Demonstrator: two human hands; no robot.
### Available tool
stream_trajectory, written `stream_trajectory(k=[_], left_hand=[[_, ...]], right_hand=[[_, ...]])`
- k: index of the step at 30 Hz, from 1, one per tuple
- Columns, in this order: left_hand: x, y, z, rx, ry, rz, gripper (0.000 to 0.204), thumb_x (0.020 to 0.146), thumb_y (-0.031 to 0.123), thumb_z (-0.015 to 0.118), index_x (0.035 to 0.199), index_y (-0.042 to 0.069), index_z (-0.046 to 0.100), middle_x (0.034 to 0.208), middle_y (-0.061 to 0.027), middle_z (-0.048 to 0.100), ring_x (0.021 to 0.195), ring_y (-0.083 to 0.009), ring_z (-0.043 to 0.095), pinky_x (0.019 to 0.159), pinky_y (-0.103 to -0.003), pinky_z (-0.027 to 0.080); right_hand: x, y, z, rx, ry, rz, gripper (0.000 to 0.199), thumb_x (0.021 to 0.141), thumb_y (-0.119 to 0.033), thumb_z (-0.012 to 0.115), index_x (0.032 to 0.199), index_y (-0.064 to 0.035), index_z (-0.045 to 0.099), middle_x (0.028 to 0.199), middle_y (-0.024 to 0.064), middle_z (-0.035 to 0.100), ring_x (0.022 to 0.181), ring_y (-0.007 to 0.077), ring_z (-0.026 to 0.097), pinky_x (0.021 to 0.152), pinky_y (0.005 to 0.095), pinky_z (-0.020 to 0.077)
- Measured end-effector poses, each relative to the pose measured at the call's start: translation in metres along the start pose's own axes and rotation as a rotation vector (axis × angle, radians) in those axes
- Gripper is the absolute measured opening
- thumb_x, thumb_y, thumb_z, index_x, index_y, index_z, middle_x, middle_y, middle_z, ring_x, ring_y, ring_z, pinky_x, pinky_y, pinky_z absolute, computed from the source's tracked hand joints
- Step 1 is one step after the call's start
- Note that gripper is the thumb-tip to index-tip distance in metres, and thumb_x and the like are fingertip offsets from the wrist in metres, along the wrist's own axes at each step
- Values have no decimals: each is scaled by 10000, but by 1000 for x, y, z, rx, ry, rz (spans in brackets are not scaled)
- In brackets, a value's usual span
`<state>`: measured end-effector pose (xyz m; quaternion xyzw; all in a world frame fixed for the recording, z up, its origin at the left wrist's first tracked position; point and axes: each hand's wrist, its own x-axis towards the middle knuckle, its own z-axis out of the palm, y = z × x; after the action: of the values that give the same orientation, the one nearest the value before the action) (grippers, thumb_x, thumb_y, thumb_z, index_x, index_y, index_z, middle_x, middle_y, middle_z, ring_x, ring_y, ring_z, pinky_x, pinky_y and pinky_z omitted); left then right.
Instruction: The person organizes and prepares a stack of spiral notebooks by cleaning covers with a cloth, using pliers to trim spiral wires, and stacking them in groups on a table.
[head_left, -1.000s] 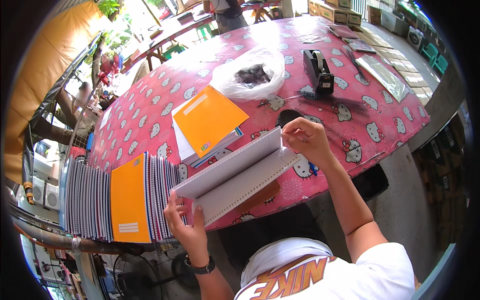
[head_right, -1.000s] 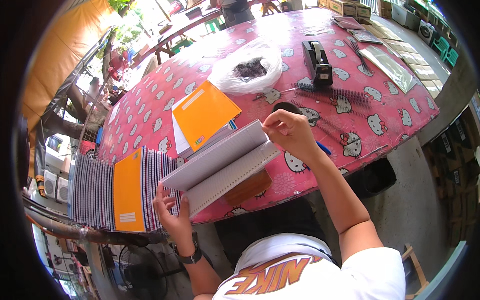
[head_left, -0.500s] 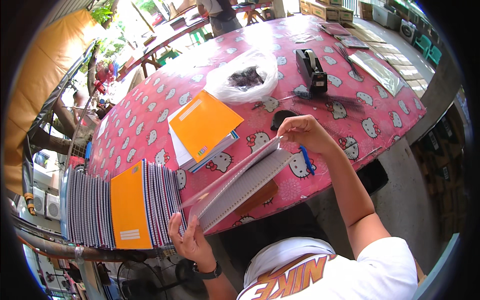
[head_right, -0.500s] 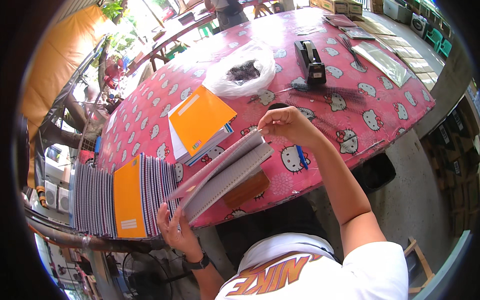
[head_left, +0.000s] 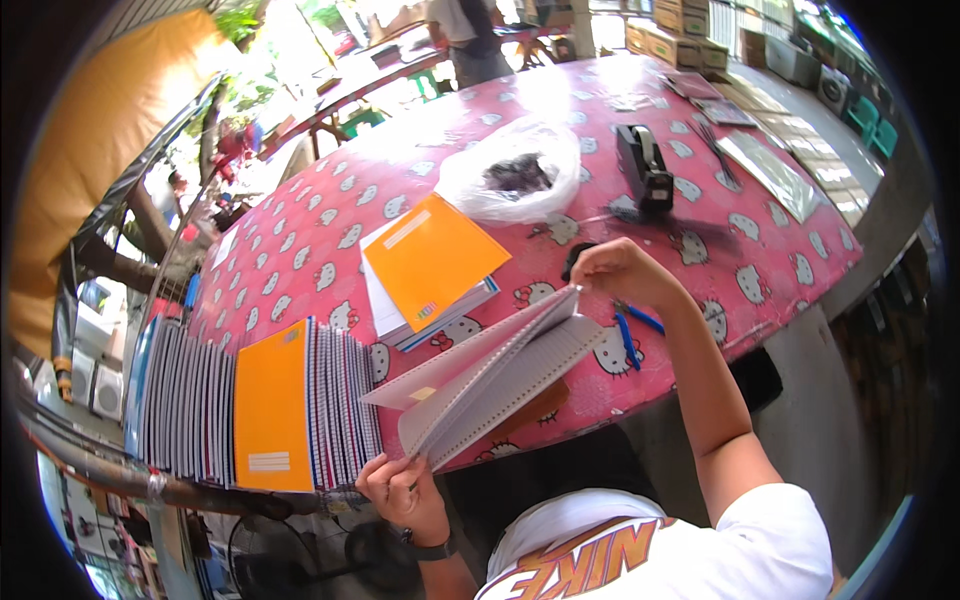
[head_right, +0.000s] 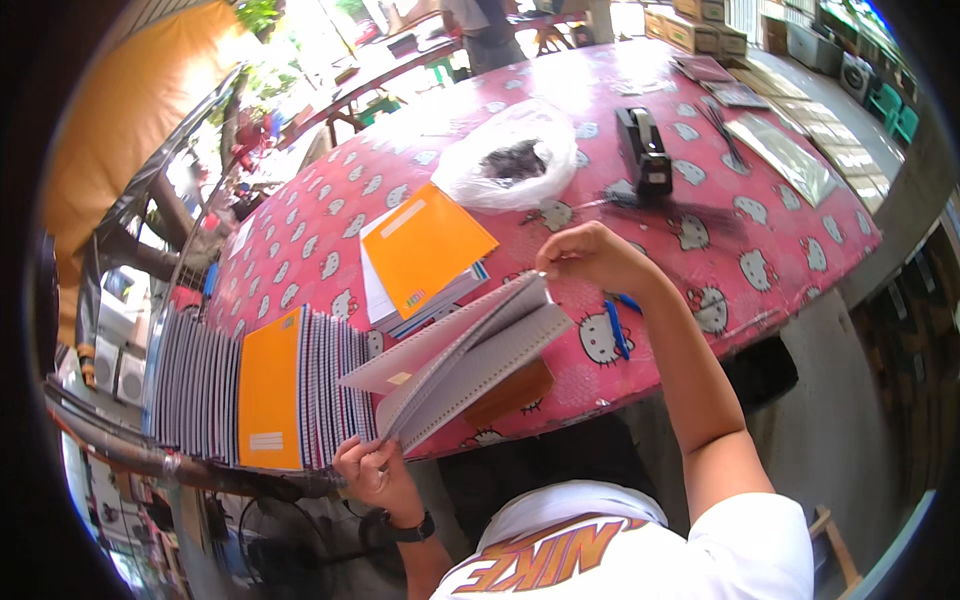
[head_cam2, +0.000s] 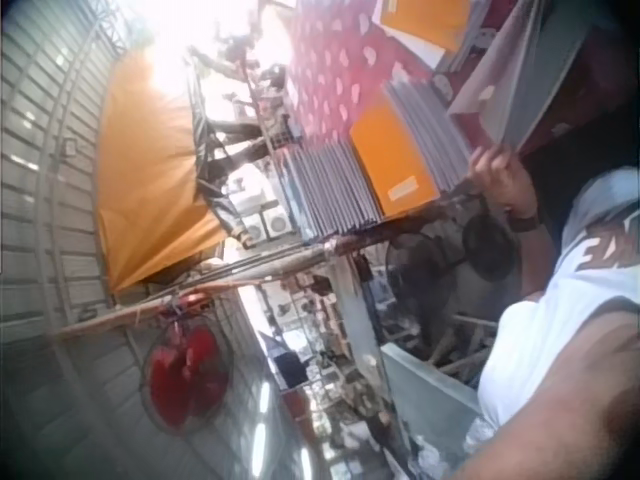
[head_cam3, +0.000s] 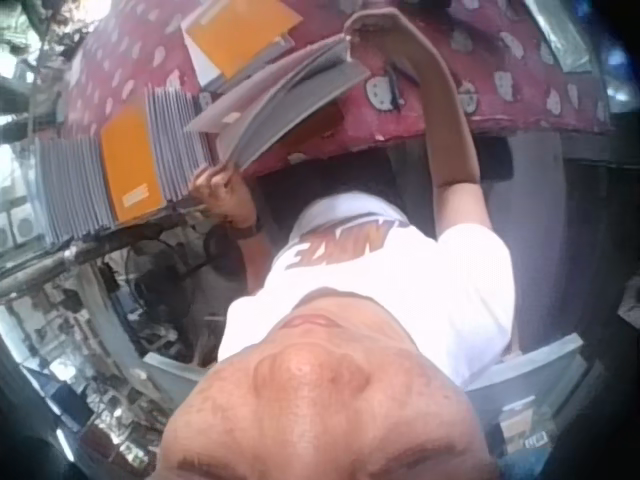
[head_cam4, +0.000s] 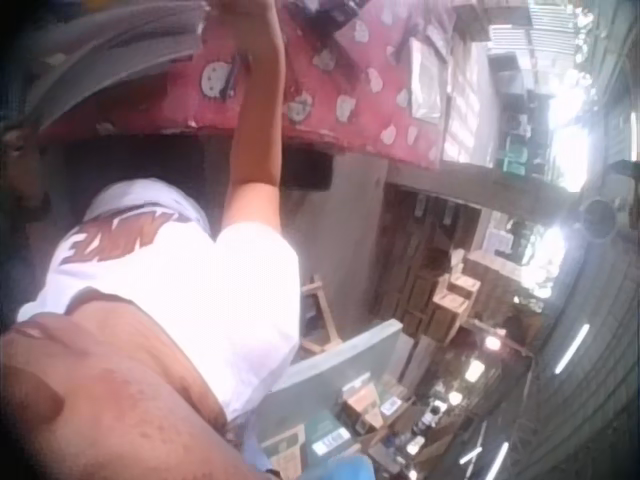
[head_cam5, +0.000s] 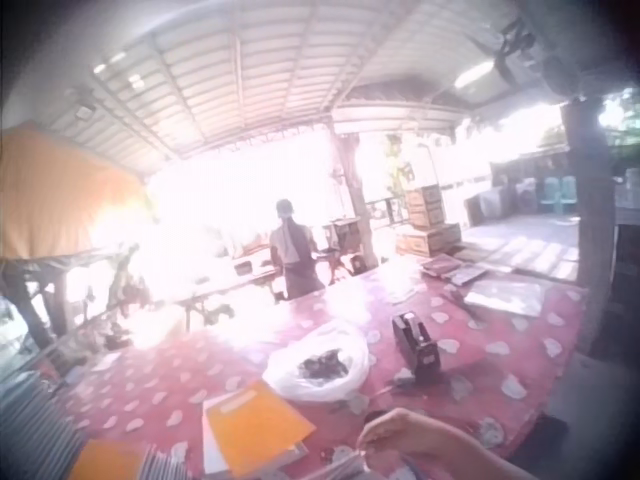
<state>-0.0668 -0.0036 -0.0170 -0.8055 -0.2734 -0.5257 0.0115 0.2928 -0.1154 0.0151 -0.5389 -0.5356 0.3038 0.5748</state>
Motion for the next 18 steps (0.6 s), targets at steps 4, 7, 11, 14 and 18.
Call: stream_trajectory(k=[4,7,11,14,18], left_hand=[[5,7,4,-37,-2,-47,234,589,19,753,683,119,564,880,-32,529,912,-273,500,792,-421,406],[3,3,1,-57,-59,-69,212,591,57,752,726,117,600,947,-50,516,923,-261,477,773,-389,392],[13,-1,-6,-118,-150,-218,154,664,133,738,787,125,646,993,-74,506,933,-254,475,771,-367,407],[26,-4,-3,-226,-179,-225,179,745,204,698,804,44,646,1043,-106,499,935,-236,478,757,-340,402],[30,-18,7,-585,-124,-496,242,804,200,657,807,-42,645,1031,-102,506,890,-178,503,728,-296,411]], right_hand=[[-12,-11,0,-70,166,-2,95,765,33,615,857,10,617,780,0,598,724,62,533,688,214,442],[-21,-17,11,-238,155,-120,90,751,24,612,836,-4,613,768,9,601,712,62,524,663,216,436],[-29,-13,28,-159,297,-177,97,735,59,599,810,-3,606,786,44,614,727,84,557,653,223,442],[-39,-8,34,-73,342,-164,101,730,71,605,816,17,601,812,72,617,758,114,585,674,237,454],[-43,-9,37,2,375,-174,99,746,57,614,834,12,604,826,73,615,761,116,580,665,231,454]])
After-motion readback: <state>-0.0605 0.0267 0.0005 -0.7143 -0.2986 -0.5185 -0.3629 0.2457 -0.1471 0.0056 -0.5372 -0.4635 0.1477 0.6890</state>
